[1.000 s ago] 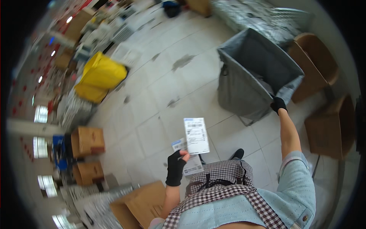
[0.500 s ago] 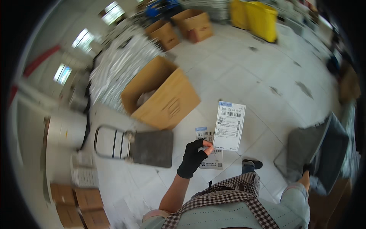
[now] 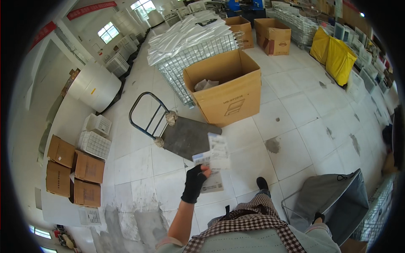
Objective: Sort and move packages from a large bin to a processing area.
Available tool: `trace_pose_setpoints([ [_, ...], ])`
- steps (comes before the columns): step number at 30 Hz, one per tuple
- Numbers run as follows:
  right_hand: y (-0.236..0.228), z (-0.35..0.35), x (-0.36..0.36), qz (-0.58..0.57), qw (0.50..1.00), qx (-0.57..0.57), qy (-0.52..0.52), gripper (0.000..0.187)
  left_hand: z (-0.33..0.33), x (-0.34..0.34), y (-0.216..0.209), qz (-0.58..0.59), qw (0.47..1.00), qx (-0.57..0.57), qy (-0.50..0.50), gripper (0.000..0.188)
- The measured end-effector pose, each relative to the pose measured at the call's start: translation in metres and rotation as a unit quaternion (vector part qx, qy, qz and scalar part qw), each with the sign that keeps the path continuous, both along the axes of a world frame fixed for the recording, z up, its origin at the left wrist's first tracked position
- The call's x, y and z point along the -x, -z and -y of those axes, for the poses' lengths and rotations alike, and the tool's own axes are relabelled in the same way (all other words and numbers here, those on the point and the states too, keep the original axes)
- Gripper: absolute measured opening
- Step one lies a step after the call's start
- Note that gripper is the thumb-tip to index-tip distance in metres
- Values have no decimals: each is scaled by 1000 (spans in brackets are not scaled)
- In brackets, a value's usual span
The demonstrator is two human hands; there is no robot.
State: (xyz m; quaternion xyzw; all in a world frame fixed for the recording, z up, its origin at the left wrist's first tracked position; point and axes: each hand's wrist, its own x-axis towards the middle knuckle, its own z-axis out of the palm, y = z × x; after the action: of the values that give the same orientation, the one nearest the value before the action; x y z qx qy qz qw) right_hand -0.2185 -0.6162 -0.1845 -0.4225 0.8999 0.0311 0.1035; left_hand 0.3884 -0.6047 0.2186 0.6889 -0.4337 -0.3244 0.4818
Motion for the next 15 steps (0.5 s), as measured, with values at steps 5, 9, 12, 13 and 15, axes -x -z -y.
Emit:
trace_pose_setpoints([
  [5,-109,44,-86,-133,991,-20,-20,61,45,-1,28,-94,994,46,44,15],
  [9,-169,168,-229,570,789,177,-149,41,94,4,25,-95,993,16,62,14],
  [12,-309,206,-373,872,481,28,-89,36,125,2,26,-121,992,2,44,13],
  [13,-333,218,-395,849,507,16,-150,31,133,4,24,-133,990,-5,36,13],
  [15,-351,245,-419,823,528,-8,-210,26,151,8,23,-137,990,-6,18,13],
])
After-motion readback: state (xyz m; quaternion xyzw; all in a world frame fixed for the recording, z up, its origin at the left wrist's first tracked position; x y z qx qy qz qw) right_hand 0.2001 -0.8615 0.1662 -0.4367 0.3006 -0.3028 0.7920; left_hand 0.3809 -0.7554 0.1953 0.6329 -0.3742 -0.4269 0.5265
